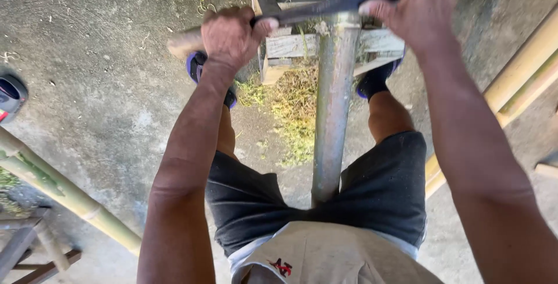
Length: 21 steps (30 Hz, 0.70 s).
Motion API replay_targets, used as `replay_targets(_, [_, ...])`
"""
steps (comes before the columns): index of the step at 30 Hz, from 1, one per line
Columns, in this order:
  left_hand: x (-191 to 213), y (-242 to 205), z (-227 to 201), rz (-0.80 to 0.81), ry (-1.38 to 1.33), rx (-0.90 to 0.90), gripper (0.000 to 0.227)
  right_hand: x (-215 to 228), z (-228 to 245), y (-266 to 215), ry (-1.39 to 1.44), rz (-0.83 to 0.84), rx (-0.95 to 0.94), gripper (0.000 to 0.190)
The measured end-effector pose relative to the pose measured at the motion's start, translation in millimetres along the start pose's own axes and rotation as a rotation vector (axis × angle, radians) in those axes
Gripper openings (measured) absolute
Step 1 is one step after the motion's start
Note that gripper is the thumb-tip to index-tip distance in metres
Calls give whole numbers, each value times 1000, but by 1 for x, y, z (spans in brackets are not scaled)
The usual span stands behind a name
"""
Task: The recorder uses a machete to scrape the outer layer of a bamboo pole.
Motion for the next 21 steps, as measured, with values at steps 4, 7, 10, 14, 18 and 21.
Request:
replay_targets(4, [-5,0,-5,74,-52,74,80,34,11,10,400,380,-452,65])
replay_targets(7, [5,-14,-18,189,-124,64,82,28,11,-14,160,216,-14,52])
replay_targets(10, [-10,-2,-8,77,-14,79,79,23,-2,-1,405,324,-308,56])
replay_targets(14, [11,-4,-26,55,64,29,78,12,-13,-26,158,-95,37,55])
replay_targets(18, [51,-8,-52,537,23,118,74,11,-9,-43,384,20,47,44])
replay_targets(21, [84,13,-67,653,54,117,65,-6,-22,-46,601,36,-75,45])
Point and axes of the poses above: each hand's wrist, its own y-axis towards the middle knuckle, its own x-axis out of the back of the hand, z = x × y, the point moved 6 cm from there along y, towards the middle knuckle, and after that the axes turned 2 degrees about y, right-handed, at the moved point
